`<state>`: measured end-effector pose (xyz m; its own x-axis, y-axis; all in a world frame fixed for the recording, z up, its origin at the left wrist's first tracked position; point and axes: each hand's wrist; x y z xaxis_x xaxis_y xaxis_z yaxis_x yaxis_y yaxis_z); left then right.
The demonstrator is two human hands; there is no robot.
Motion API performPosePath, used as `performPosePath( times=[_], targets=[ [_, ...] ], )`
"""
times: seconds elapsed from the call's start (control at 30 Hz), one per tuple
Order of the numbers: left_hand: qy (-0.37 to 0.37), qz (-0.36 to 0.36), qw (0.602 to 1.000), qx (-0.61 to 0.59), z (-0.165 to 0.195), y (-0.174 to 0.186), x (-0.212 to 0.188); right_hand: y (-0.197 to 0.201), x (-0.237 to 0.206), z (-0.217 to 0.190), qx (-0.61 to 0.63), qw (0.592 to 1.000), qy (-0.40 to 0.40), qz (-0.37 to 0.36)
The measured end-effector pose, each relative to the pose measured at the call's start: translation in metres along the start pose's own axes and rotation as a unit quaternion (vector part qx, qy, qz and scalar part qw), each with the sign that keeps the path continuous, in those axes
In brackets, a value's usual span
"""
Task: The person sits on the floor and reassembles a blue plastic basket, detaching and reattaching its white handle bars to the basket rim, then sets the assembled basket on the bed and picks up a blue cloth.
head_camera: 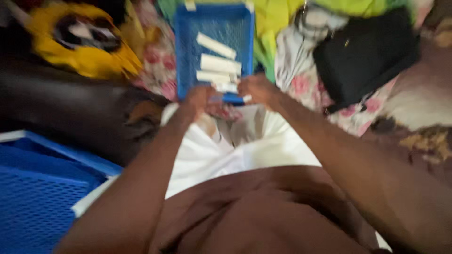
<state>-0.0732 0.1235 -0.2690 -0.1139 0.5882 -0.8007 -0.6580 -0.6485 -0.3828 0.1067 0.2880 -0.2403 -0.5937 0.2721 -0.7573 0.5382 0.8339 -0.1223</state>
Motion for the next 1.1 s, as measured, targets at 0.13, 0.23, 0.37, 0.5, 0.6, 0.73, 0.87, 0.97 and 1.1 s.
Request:
performPosePath(
  times=[0.13, 0.23, 0.37, 0.5, 0.6, 0.73, 0.87, 0.97, 1.1],
  targets=[
    [-0.008, 0.019, 0.998, 0.061, 0.019, -0.025, -0.080, -0.004, -0.075, -0.055, 0.000, 0.999, -0.010, -0.031],
    [-0.065, -0.013, 0.998, 0.014, 0.036, -0.049, -0.122, -0.009, -0.121, -0.094, 0.036, 0.998, -0.018, -0.056],
    [-0.098, 0.020, 0.994, -0.036, 0.043, -0.080, -0.156, -0.016, -0.166, -0.138, 0.008, 0.998, 0.017, -0.056],
    [-0.139, 0.066, 0.988, -0.026, 0.036, -0.091, -0.169, -0.027, -0.193, -0.160, 0.016, 0.993, 0.078, -0.086],
    [-0.157, 0.130, 0.979, -0.018, 0.040, -0.084, -0.162, -0.040, -0.205, -0.167, 0.014, 0.992, 0.092, -0.084],
    [-0.204, -0.013, 0.952, -0.226, 0.048, -0.067, -0.153, -0.053, -0.217, -0.172, 0.012, 0.986, 0.122, -0.111],
    [-0.197, 0.015, 0.946, -0.258, 0.043, -0.063, -0.171, -0.064, -0.222, -0.178, 0.010, 0.982, 0.129, -0.136],
    [-0.167, 0.086, 0.953, -0.236, 0.039, -0.068, -0.193, -0.071, -0.224, -0.178, -0.012, 0.985, 0.114, -0.131],
    [-0.166, 0.097, 0.953, -0.235, 0.041, -0.067, -0.216, -0.082, -0.223, -0.176, -0.022, 0.984, 0.101, -0.142]
  ],
)
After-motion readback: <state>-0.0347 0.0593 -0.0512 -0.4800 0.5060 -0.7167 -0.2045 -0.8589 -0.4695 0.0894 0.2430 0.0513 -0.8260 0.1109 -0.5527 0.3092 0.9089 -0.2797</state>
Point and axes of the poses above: each hand's wrist, its own x-axis towards the middle knuckle, its own y-axis out of the back of the hand, z = x × y, and after that the axes turned 6 degrees about -x, right-handed
